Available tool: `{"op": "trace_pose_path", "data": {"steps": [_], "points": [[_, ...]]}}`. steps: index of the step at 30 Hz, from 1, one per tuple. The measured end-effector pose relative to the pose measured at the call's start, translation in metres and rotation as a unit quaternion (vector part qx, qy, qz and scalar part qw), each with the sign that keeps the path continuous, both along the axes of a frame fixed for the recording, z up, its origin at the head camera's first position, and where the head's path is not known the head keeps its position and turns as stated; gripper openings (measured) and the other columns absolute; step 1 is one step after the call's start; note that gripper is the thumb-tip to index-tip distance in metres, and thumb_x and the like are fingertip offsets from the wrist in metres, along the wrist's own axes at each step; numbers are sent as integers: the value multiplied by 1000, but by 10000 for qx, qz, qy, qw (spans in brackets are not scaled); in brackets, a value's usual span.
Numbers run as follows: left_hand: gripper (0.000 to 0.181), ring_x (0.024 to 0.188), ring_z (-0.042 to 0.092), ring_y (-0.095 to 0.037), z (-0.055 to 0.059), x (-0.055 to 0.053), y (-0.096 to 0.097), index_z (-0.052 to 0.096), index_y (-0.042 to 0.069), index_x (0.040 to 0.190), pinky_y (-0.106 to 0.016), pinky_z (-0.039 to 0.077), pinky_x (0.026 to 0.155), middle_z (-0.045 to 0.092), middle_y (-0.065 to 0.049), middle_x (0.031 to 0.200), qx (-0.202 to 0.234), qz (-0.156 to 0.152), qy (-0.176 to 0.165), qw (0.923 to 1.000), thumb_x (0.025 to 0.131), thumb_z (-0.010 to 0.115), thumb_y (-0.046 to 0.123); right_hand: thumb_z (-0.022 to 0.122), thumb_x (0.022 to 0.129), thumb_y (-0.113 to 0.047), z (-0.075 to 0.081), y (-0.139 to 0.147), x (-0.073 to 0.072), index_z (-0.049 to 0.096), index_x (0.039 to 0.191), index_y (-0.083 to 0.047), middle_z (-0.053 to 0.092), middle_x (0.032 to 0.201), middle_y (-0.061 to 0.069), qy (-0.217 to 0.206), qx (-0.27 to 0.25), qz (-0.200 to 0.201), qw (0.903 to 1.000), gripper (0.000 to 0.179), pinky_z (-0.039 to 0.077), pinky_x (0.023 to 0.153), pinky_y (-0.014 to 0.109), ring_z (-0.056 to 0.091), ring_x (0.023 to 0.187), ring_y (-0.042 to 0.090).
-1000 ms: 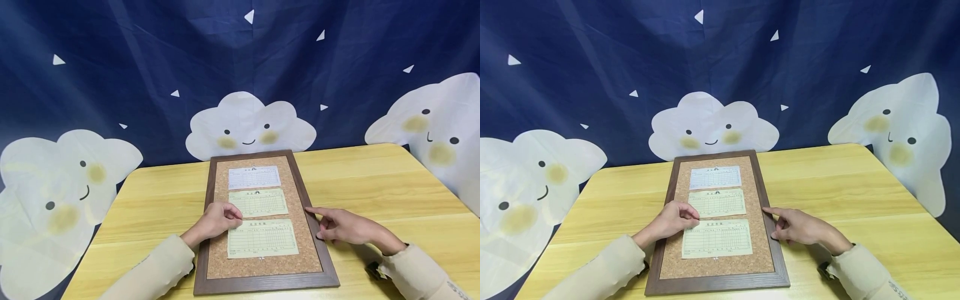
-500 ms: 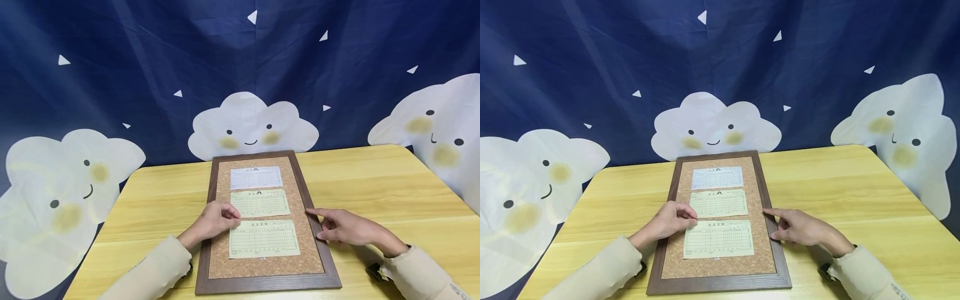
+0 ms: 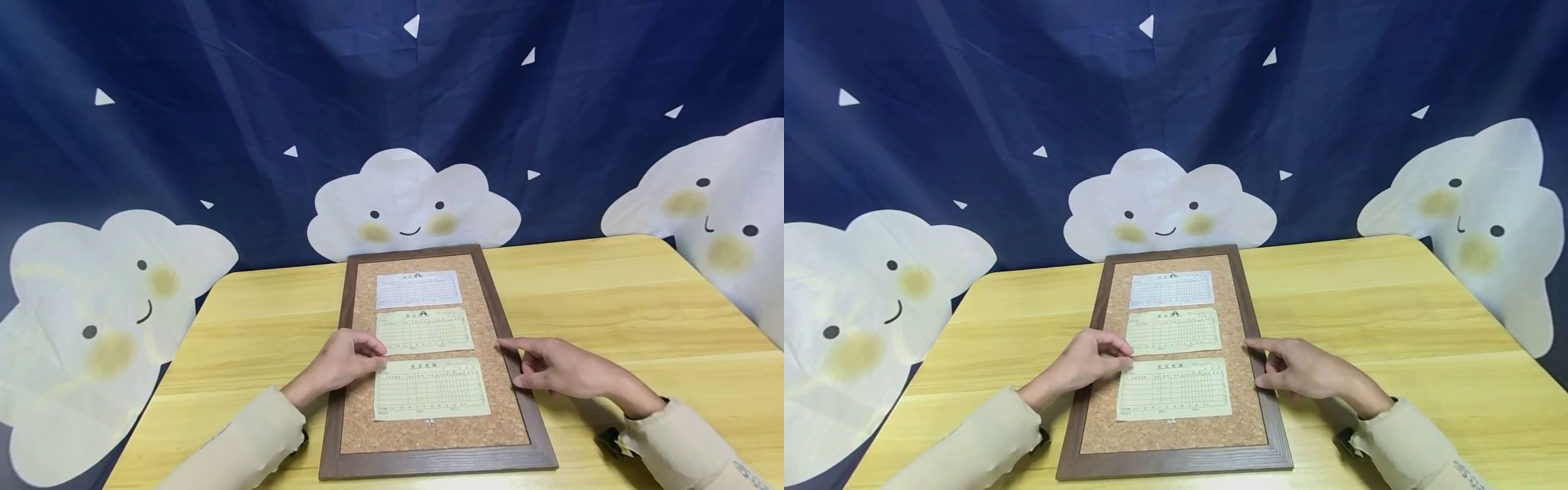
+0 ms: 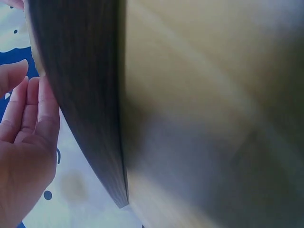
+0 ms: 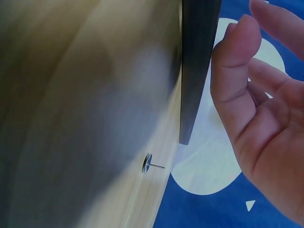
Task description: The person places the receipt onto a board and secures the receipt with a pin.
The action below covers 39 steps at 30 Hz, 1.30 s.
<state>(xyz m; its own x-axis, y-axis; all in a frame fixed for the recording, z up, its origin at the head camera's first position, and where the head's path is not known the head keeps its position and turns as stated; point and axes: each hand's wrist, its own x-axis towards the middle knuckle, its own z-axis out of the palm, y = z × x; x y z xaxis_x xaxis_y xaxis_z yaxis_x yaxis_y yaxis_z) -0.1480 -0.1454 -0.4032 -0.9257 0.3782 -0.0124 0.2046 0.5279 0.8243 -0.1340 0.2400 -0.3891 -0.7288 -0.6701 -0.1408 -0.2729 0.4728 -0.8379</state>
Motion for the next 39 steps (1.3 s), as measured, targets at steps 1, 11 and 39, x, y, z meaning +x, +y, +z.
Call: {"op": "trace_pose_path", "data": {"steps": [1, 11, 39], "points": [[6, 74, 61, -11, 0, 0, -1, 75, 4, 88, -22, 50, 65, 68, 1, 80, -1, 3, -5, 10000, 83, 78, 5, 68, 96, -17, 0, 0, 0, 37, 149, 8, 56, 77, 0, 63, -4, 9, 10000, 66, 50, 47, 28, 51, 57, 6], [8, 76, 63, -10, 0, 3, -7, 75, 4, 89, -22, 53, 68, 70, 1, 84, -22, 30, 91, 10000, 82, 79, 4, 69, 96, -16, 1, -5, -1, 44, 143, 12, 58, 80, -3, 94, -34, 52, 9999, 60, 49, 47, 25, 51, 62, 3], [50, 102, 67, -27, -1, 32, -22, 67, -7, 121, -25, 56, 85, 63, -22, 128, -129, -827, -9, 9965, 77, 87, 7, 73, 92, -12, -1, -25, 3, 47, 137, 18, 62, 83, -3, -109, -160, 167, 9997, 60, 50, 46, 26, 53, 58, 3]]}}
